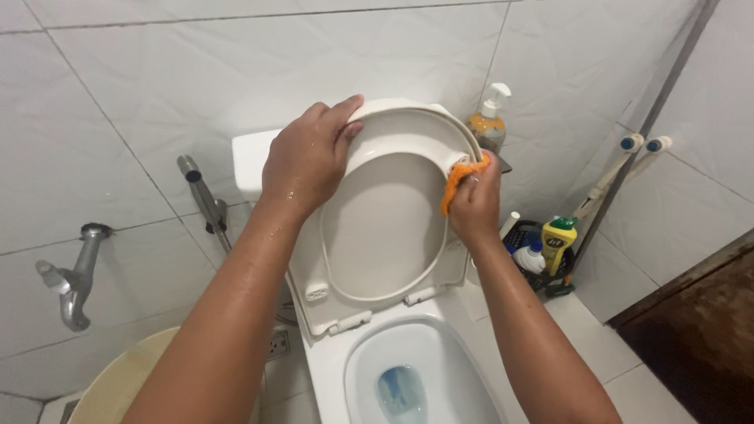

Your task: The person cleans a toilet using an orange sponge and a bucket of water. They wipe the toilet tank, seat, and rim, then rinse the sponge and pour water into the bowl.

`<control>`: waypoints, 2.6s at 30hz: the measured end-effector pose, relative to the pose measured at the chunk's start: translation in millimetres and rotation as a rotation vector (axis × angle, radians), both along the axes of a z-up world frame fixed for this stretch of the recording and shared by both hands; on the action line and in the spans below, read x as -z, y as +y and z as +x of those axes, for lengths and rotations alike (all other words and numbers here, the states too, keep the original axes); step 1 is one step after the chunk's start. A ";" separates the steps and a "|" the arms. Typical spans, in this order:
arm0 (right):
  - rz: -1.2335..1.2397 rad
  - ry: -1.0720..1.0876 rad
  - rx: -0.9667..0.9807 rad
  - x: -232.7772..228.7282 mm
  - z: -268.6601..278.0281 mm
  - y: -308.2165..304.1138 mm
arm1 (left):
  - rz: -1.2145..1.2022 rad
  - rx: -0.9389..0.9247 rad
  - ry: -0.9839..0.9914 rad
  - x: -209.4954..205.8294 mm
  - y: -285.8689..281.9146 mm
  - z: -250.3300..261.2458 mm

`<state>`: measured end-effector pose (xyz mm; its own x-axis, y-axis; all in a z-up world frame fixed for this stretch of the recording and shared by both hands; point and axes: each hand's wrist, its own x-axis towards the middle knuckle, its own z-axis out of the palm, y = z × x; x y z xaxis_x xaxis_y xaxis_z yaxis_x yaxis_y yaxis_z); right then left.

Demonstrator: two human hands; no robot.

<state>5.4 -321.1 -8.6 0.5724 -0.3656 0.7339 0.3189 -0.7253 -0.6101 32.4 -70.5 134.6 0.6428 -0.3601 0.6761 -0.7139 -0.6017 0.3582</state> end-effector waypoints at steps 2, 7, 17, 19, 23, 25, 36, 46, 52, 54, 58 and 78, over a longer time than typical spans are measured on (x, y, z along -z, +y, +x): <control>0.127 0.129 -0.026 19.3 -7.3 -4.0 | 0.018 -0.020 0.082 -2.2 -0.6 2.4; 0.378 0.368 -0.050 98.8 -31.5 -3.7 | 0.010 -0.006 0.033 -1.0 -0.1 0.2; 0.410 0.437 -0.009 161.9 -52.6 -9.1 | -0.010 0.016 0.026 1.1 2.4 0.5; 0.311 0.377 0.036 161.5 -52.7 3.3 | -0.014 0.020 0.020 2.8 2.0 0.8; 0.301 0.555 0.138 142.0 -51.4 6.2 | -0.004 0.015 0.026 5.0 1.5 4.5; 0.335 0.585 0.179 147.2 -53.9 10.0 | -0.007 0.021 0.011 8.4 0.9 5.2; 0.276 0.908 0.472 123.0 -69.5 38.3 | -0.033 0.037 -0.114 12.9 3.2 9.8; -0.266 0.170 0.138 111.0 -101.6 104.8 | -0.055 0.059 -0.224 27.1 4.7 17.4; -0.323 0.086 -0.109 127.3 -82.6 171.1 | -0.071 0.051 -0.196 27.7 4.4 16.2; -0.201 0.109 -0.079 127.9 -72.0 189.9 | -0.075 0.045 -0.210 26.5 3.2 17.2; -0.495 0.104 -0.164 125.5 -67.8 143.3 | -0.047 0.054 -0.238 25.3 6.8 21.3; -0.680 0.349 -0.041 127.0 -67.9 101.3 | -0.131 0.113 -0.271 34.4 3.7 29.7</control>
<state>-62.5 -219.8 -135.5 0.8155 0.1287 0.5642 0.2249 -0.9688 -0.1042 62.1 -66.8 100.2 0.3936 -0.3175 0.8627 -0.8535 -0.4748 0.2146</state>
